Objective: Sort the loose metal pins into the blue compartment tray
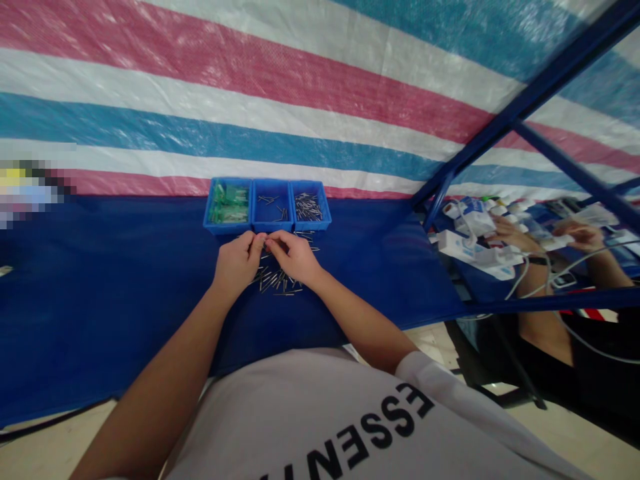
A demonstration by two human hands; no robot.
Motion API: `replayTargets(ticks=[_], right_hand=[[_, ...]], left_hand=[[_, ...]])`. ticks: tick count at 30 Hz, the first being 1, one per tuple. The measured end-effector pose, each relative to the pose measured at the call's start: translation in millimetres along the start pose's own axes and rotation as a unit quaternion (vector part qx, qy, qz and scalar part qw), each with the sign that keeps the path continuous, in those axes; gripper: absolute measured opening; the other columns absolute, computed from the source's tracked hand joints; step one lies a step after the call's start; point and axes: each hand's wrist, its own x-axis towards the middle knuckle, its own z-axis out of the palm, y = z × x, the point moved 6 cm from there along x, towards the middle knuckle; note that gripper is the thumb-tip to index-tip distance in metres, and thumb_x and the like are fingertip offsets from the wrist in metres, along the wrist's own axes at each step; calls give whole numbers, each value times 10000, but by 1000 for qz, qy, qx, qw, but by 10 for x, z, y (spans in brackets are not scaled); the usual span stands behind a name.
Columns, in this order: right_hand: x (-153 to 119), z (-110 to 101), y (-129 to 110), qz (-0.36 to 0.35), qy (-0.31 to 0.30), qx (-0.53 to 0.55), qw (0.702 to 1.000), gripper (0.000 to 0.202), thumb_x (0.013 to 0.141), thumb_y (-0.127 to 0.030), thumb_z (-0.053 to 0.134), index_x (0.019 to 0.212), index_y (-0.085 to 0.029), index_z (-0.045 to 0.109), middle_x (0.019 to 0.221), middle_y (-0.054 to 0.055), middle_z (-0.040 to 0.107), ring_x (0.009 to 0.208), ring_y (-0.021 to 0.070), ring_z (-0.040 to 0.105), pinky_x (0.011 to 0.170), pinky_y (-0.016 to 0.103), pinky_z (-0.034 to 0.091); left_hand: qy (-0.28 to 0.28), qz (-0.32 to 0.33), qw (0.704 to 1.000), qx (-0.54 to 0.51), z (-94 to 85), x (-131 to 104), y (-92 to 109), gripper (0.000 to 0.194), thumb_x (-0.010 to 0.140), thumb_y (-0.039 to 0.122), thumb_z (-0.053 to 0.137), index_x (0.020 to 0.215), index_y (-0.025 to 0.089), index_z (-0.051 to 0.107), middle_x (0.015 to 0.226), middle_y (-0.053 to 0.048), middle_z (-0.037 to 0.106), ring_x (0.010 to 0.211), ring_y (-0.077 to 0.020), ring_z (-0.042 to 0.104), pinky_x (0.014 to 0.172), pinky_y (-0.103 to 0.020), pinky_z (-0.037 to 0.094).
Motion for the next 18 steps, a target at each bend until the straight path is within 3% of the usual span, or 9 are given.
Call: replayTargets(ticks=[4, 10, 15, 18], right_hand=[[-2, 27, 8, -12, -14, 16, 1000, 222, 922, -331, 507, 1032, -185, 633, 875, 21, 690, 773, 123, 616, 731, 239, 455], [-5, -3, -25, -27, -5, 23, 999, 170, 911, -322, 522, 946, -192, 627, 859, 24, 683, 808, 138, 620, 777, 268, 464], [25, 0, 176, 56, 59, 149, 986, 152, 900, -350, 515, 957, -209, 524, 804, 4, 664, 738, 124, 638, 713, 259, 484], [55, 70, 339, 108, 76, 257, 957, 206, 901, -427, 498, 962, -234, 459, 731, -26, 635, 692, 121, 637, 715, 270, 502]], left_hand=[[-3, 14, 1000, -10, -13, -5, 35, 428, 937, 441, 349, 632, 192, 515, 558, -10, 576, 539, -141, 548, 553, -254, 355], [-12, 31, 998, -54, -19, -18, 61, 412, 951, 419, 339, 679, 189, 547, 589, -2, 584, 559, -130, 550, 565, -248, 375], [-9, 25, 995, -96, 21, -43, 64, 245, 898, 388, 488, 986, 190, 602, 676, 21, 613, 581, -115, 566, 592, -225, 415], [-13, 29, 994, -109, 57, -50, 67, 250, 858, 376, 564, 1027, 196, 598, 659, 39, 589, 554, -103, 550, 570, -211, 416]])
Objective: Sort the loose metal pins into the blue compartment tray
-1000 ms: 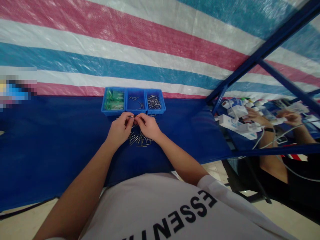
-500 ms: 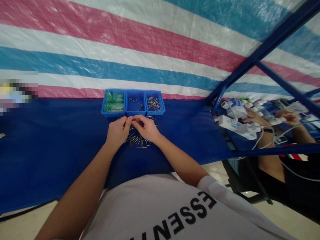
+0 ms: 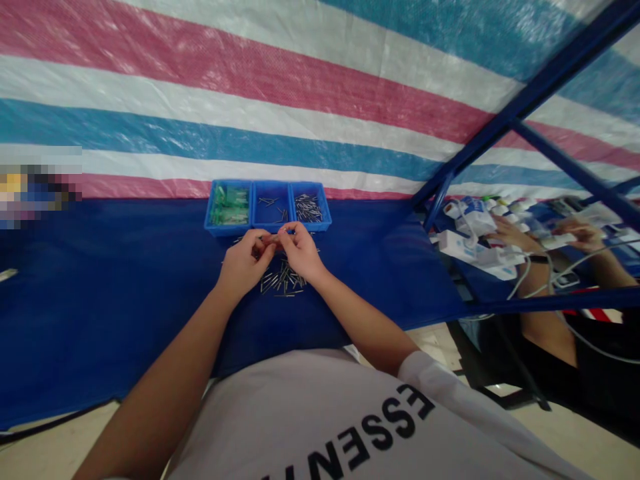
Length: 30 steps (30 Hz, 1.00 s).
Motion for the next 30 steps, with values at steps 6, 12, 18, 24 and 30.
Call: replayTargets(ticks=[6, 12, 18, 24, 30], right_hand=[[17, 23, 57, 39, -22, 8, 999, 359, 800, -553, 596, 857, -212, 499, 701, -32, 614, 660, 112, 603, 675, 252, 486], [-40, -10, -148, -14, -21, -50, 998, 380, 840, -568, 542, 788, -191, 529, 699, -17, 636, 658, 103, 593, 676, 238, 458], [-62, -22, -212, -22, -27, -156, 987, 511, 895, -596, 429, 591, -188, 480, 519, -47, 495, 504, 81, 457, 569, 221, 379], [-71, 30, -212, -22, -61, -150, 986, 510, 893, -602, 429, 603, -187, 492, 516, -48, 494, 501, 83, 457, 559, 218, 370], [-33, -4, -131, -4, -37, -94, 995, 512, 886, -609, 438, 593, -191, 481, 488, -49, 475, 471, 86, 444, 548, 225, 382]], left_hand=[[21, 15, 999, 21, -32, 1, -21, 226, 902, 356, 500, 948, 192, 648, 734, 10, 649, 617, -111, 571, 613, -215, 435], [-9, 3, 1000, 24, -36, 13, -39, 298, 926, 414, 448, 879, 195, 644, 713, 3, 649, 636, -132, 588, 637, -240, 431], [-37, 8, 998, 48, -18, 21, -11, 379, 941, 449, 363, 754, 202, 581, 665, -11, 635, 627, -153, 589, 612, -257, 407], [-39, 22, 997, 58, -18, 22, 10, 472, 953, 435, 303, 621, 201, 542, 585, -20, 603, 571, -154, 565, 578, -278, 380], [1, 5, 1000, 10, -42, -1, 8, 325, 915, 458, 451, 906, 187, 631, 685, 8, 623, 604, -124, 568, 600, -234, 415]])
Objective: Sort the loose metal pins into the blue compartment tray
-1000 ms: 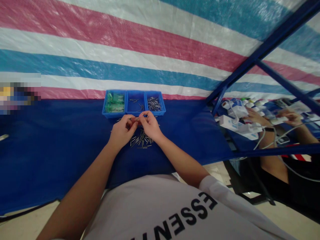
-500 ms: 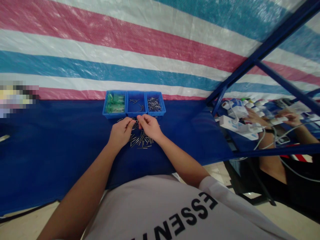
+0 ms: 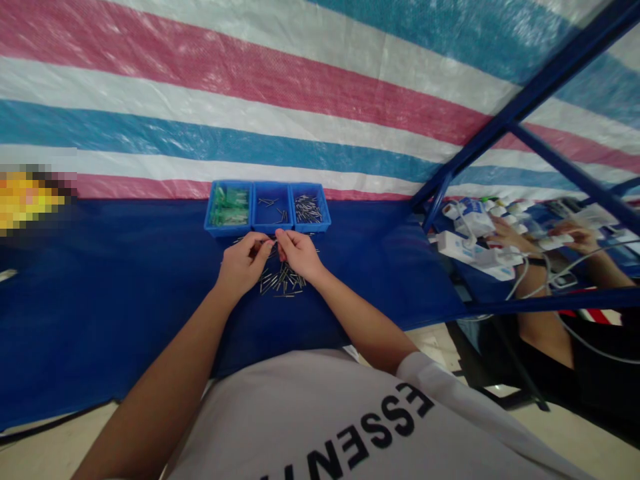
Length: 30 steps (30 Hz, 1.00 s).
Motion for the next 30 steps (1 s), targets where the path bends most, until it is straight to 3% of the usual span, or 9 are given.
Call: replayTargets(ticks=[5, 13, 17, 22, 30], right_hand=[[5, -26, 28, 25, 17, -14, 999, 529, 869, -648, 425, 607, -193, 485, 486, -51, 467, 465, 86, 446, 532, 222, 378], [-40, 4, -65, -6, -2, -67, 998, 520, 888, -626, 407, 629, -188, 513, 525, -44, 507, 503, 86, 467, 571, 220, 385], [-19, -29, -35, 3, 15, -48, 999, 525, 886, -635, 404, 619, -192, 496, 514, -45, 492, 498, 89, 466, 576, 221, 396], [3, -54, -8, 8, 27, -24, 999, 522, 884, -633, 417, 613, -193, 492, 503, -45, 481, 485, 89, 461, 561, 222, 393], [-16, -37, -26, -3, 24, -51, 998, 537, 888, -642, 394, 615, -192, 500, 512, -44, 485, 497, 90, 464, 567, 221, 389]], left_hand=[[13, -13, 1000, -14, 1, -5, -11, 270, 900, 419, 477, 926, 185, 608, 673, 14, 615, 584, -118, 566, 572, -224, 413], [6, -24, 999, 44, -34, 21, -15, 387, 937, 431, 365, 670, 203, 528, 582, -10, 592, 548, -144, 558, 566, -265, 387], [13, -22, 1000, 9, -18, 5, -14, 305, 922, 436, 426, 880, 191, 604, 649, 8, 617, 586, -128, 576, 599, -239, 418], [31, -12, 999, -24, 14, -14, -43, 290, 912, 408, 466, 1072, 192, 577, 651, 35, 586, 563, -112, 556, 582, -220, 422], [20, -21, 1000, -5, -8, 4, -58, 252, 924, 391, 427, 954, 191, 576, 681, 3, 621, 602, -134, 582, 613, -244, 436]])
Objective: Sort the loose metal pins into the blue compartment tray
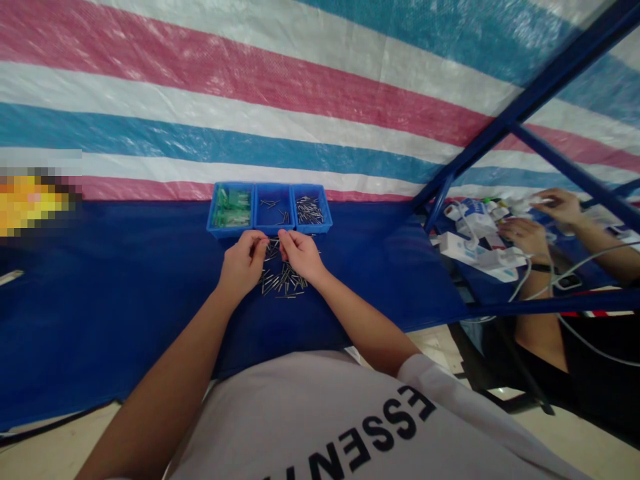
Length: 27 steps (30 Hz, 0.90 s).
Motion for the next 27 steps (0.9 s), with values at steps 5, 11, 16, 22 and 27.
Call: replayTargets(ticks=[5, 11, 16, 22, 27], right_hand=[[4, -8, 0, 5, 3, 7, 1000, 529, 883, -641, 405, 626, -191, 509, 515, -42, 493, 500, 91, 472, 565, 221, 394], [13, -29, -6, -2, 10, 22, 1000, 522, 894, -622, 409, 608, -193, 495, 506, -41, 485, 493, 92, 466, 563, 225, 389], [-11, -32, -44, -8, 10, -14, 1000, 509, 911, -592, 400, 613, -191, 498, 518, -42, 486, 508, 91, 465, 573, 225, 381], [-64, -24, -165, -79, 14, -112, 990, 365, 943, -467, 424, 787, -182, 592, 679, -8, 586, 636, 109, 531, 641, 231, 403], [-90, 20, -260, -175, -1, -176, 969, 216, 936, -322, 485, 970, -172, 637, 909, 48, 663, 831, 142, 573, 786, 261, 441]], left_hand=[[-8, 1, 1000, 28, -15, 6, 32, 286, 939, 386, 390, 853, 192, 582, 665, -2, 616, 613, -137, 580, 630, -251, 430], [11, 8, 1000, -21, 0, -12, 10, 264, 911, 392, 474, 1050, 192, 574, 696, 18, 614, 609, -123, 579, 621, -233, 437], [-1, 13, 1000, -25, 10, -12, 12, 222, 912, 370, 462, 993, 192, 568, 690, 12, 617, 613, -128, 585, 621, -237, 438], [1, 9, 1000, 21, -16, 5, 27, 244, 934, 365, 412, 892, 186, 573, 677, 3, 621, 595, -128, 577, 613, -241, 419], [29, 16, 999, 36, -32, 10, 36, 251, 922, 366, 446, 851, 182, 601, 650, 12, 613, 567, -115, 565, 592, -229, 403]])
